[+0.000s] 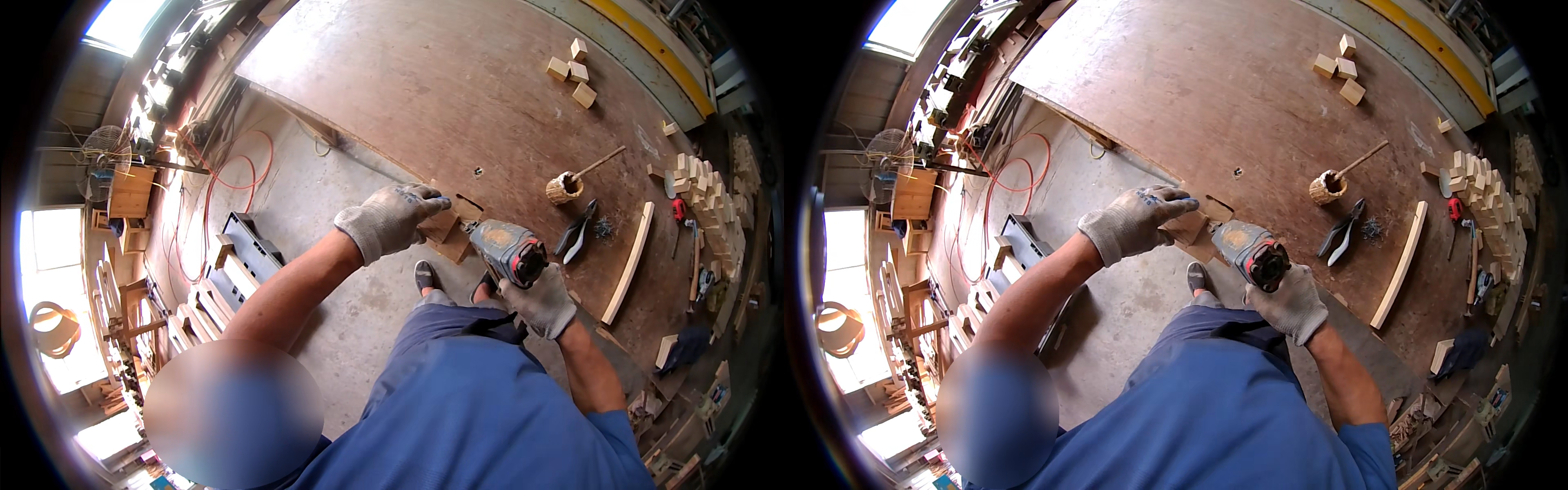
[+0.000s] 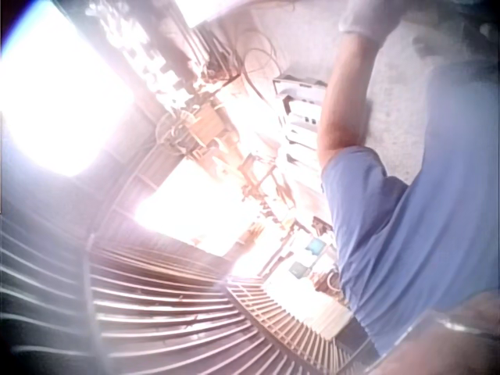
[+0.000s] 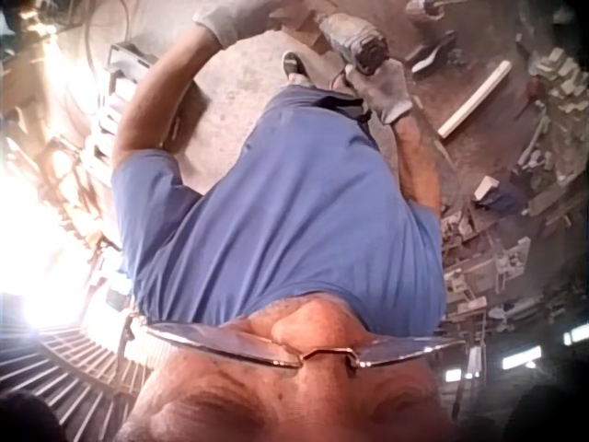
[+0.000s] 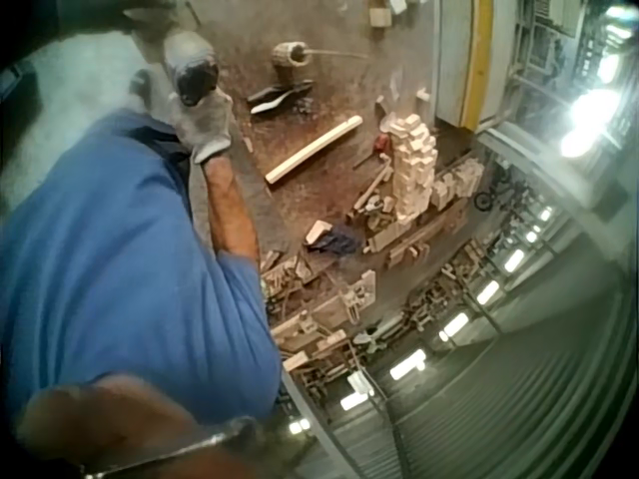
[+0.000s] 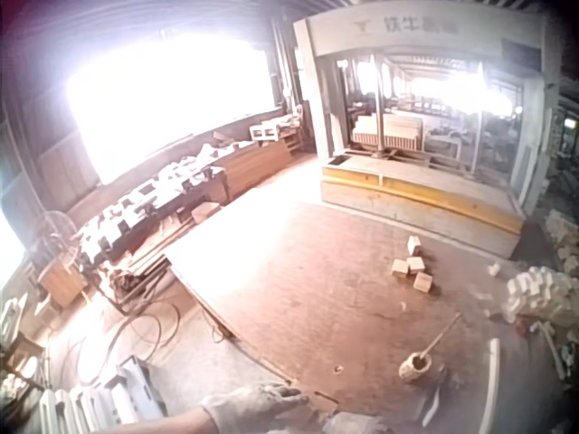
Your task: The person assembles small wooden blocks by applying glue to their edges and joining them together. They use a brush to apply glue, a nail gun to fasten the pieces, and pliers to pull out nails. The process is repeated for multiple blocks on a workbench.
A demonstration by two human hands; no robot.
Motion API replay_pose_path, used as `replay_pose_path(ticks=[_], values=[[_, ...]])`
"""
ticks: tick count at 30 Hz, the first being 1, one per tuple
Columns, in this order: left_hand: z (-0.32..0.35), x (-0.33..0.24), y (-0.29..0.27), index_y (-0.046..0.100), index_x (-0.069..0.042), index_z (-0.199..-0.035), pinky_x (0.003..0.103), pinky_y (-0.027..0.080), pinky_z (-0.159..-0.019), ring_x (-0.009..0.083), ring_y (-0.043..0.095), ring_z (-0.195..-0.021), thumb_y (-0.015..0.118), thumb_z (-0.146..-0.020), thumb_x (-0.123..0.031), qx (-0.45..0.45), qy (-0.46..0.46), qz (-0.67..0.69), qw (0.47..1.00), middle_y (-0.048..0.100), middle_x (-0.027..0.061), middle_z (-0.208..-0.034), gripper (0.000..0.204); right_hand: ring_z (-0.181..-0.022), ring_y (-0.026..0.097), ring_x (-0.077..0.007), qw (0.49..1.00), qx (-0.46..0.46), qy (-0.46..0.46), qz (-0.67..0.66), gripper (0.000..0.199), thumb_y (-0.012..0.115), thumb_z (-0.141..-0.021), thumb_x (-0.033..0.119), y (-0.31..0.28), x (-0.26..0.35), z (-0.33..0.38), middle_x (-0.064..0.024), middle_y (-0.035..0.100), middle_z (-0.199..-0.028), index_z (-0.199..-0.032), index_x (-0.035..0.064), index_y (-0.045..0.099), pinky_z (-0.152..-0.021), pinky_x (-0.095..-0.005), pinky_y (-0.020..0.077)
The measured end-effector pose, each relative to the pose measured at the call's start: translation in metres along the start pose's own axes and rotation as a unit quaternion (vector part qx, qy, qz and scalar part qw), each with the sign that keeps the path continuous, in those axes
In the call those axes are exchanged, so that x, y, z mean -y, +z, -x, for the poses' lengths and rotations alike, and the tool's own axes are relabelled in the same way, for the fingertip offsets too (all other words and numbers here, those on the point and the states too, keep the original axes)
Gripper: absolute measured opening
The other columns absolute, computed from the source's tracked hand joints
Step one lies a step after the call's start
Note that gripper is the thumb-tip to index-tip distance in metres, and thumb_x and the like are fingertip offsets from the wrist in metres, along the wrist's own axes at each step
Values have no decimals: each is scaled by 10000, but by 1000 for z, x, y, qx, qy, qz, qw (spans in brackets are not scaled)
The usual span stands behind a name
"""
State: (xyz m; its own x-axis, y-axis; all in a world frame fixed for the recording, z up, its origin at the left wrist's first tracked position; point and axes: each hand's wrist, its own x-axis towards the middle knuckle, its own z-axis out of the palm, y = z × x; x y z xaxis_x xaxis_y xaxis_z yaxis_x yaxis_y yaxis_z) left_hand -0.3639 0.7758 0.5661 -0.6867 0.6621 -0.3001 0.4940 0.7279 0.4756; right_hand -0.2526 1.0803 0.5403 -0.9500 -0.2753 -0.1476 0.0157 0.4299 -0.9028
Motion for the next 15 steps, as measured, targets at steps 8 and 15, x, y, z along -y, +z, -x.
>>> replay_pose_path(ticks=[8,15], values=[[0,-3,-4,618,-144,-1463,451,485,-1162,382,521,-1426,834,-792,-89,10,-5,-2,1000,596,159,-1498,707,-709,762,-277,999,25,15,26,101,700,-845,153,-7,16,-4,-98,753,-753,-861,59,734,-706,-398,612],[0,-5,-5,615,-141,-1464,447,489,-1156,377,532,-1415,840,-790,-90,10,-6,-6,1000,593,163,-1500,713,-766,776,-293,1000,5,9,8,144,731,-828,189,-5,8,0,-114,763,-781,-896,64,754,-738,-410,613]])
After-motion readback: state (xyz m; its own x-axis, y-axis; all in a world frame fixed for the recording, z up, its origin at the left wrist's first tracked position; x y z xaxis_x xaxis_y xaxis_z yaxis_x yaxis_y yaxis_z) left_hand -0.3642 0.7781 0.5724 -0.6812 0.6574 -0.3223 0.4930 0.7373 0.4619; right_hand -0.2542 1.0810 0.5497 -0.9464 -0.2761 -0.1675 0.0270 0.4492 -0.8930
